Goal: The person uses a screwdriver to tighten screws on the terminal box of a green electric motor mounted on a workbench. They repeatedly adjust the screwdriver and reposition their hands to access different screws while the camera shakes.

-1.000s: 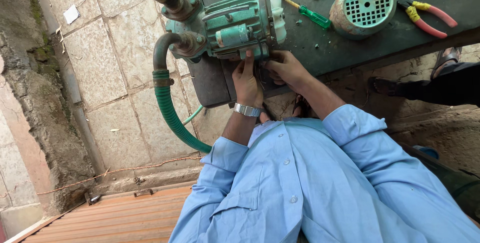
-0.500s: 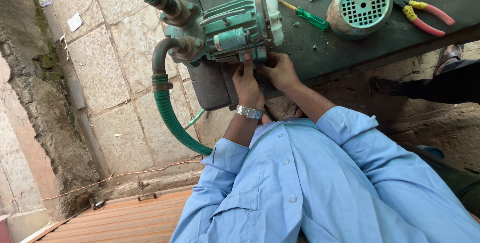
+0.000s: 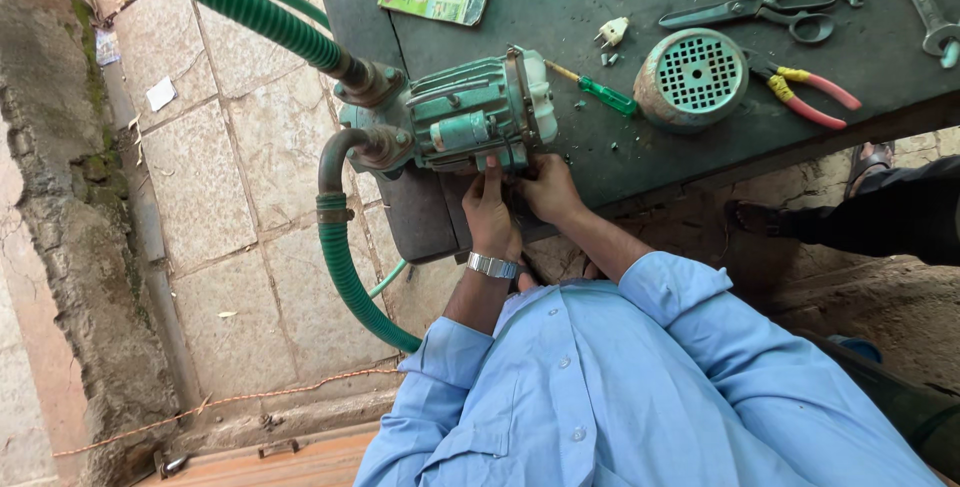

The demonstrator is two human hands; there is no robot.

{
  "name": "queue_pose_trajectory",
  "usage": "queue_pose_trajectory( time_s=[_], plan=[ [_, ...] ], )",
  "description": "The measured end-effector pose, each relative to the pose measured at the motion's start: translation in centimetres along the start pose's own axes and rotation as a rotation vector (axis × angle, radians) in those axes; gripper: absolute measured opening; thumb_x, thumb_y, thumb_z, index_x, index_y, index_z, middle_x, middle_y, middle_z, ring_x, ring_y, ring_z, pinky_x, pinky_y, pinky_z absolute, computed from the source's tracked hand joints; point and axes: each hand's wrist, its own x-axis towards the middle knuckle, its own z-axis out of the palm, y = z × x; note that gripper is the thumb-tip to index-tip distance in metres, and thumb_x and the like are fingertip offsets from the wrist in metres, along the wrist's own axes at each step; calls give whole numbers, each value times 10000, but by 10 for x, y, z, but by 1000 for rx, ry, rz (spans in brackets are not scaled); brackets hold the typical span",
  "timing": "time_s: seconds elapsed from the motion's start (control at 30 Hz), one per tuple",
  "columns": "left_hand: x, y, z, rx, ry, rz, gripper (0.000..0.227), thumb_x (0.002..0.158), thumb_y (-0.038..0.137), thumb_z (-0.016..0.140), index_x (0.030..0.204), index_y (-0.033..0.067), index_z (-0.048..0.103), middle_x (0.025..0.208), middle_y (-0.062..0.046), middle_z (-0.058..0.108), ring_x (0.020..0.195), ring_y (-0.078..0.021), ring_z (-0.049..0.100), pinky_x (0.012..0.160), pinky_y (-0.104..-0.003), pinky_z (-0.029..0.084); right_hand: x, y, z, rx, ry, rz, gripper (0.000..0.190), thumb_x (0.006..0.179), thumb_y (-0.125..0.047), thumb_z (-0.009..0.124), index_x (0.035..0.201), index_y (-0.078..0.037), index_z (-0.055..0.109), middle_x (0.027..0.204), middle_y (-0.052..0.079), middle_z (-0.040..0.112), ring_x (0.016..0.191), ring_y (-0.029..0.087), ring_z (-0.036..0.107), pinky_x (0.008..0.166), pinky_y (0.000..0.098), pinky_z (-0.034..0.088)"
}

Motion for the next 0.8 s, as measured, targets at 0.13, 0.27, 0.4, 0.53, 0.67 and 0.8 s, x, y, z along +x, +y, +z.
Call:
queue_pose_trajectory(
  time_s=[0.13,0.27,0.4,0.53,0.67,0.8],
  plan=[
    [5,0,4,-33,-24,27,432,946,395,784,1021,-16,675,904,-4,628,812,-107,524,728,-295,426,11,0,-6,-24,-18,9,160,826,25,738,983,47,761,920,81,787,844,104,701,764,303,575],
    [0,-6,0,-84,-51,59,437,929,380,789,1067,-22,689,936,-17,678,819,-99,574,742,-281,469,3,-2,-11,129,-77,-41,197,873,13,713,1061,56,754,991,79,791,878,103,705,792,283,581],
    [-3,1,8,-128,-39,25,439,908,363,790,1097,-22,691,987,-38,708,868,-119,629,784,-295,518,-15,-45,-26,111,66,270,374,825,-71,740,1187,-41,652,798,-40,705,575,57,570,450,254,420],
    [-7,6,9,-135,-56,30,515,902,385,806,1138,-56,683,1038,-71,718,917,-138,646,816,-307,533,-32,-92,-40,377,-100,316,234,929,-212,718,1038,-10,676,596,-83,435,464,26,366,415,237,252],
    [-7,8,10,-77,-34,-15,616,853,437,809,1188,-60,664,1092,-114,725,977,-162,682,834,-311,560,-31,-114,-36,294,-77,289,313,939,-325,740,974,-23,669,580,-80,441,451,28,367,409,256,256],
    [-8,11,9,-55,-39,-8,656,852,455,810,1212,-73,661,1117,-118,715,985,-164,671,830,-309,556,-29,-113,-29,248,-50,291,362,936,-366,763,965,-17,673,585,-74,448,456,23,372,407,248,273]
  ],
)
